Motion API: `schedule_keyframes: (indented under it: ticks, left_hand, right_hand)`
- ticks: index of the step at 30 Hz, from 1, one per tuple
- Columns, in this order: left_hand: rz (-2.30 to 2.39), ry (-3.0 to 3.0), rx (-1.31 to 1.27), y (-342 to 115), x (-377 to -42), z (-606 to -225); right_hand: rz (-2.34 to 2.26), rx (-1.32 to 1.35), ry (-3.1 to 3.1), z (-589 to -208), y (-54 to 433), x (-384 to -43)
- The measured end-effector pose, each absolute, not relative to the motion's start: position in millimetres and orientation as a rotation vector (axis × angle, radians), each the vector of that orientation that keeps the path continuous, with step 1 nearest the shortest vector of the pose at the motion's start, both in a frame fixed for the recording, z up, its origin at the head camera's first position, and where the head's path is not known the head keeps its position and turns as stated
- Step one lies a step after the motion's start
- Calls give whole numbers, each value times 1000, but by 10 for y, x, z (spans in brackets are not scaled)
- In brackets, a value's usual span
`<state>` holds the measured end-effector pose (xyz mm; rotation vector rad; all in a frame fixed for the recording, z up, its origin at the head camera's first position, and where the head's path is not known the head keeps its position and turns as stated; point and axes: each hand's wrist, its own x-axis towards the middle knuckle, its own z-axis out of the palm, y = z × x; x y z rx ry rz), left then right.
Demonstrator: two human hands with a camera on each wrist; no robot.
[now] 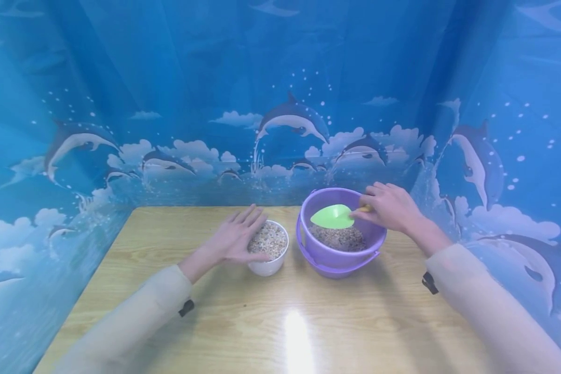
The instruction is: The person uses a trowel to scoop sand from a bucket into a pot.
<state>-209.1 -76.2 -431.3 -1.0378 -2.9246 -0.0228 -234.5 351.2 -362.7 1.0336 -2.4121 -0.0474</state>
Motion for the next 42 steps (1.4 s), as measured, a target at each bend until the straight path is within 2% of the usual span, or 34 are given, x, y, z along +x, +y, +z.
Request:
schedule_keyframes:
  ticks: [19,42]
  left_hand:
    - [-81,-2870,-1173,-133,-2112,-4074]
    - [14,-2863,-1193,176,-2179,-4057]
  right_hand:
    - [-210,1122,-2467,-3699,3547,-2441]
    - [-579,1306,-2562,-3809,3286,-2611]
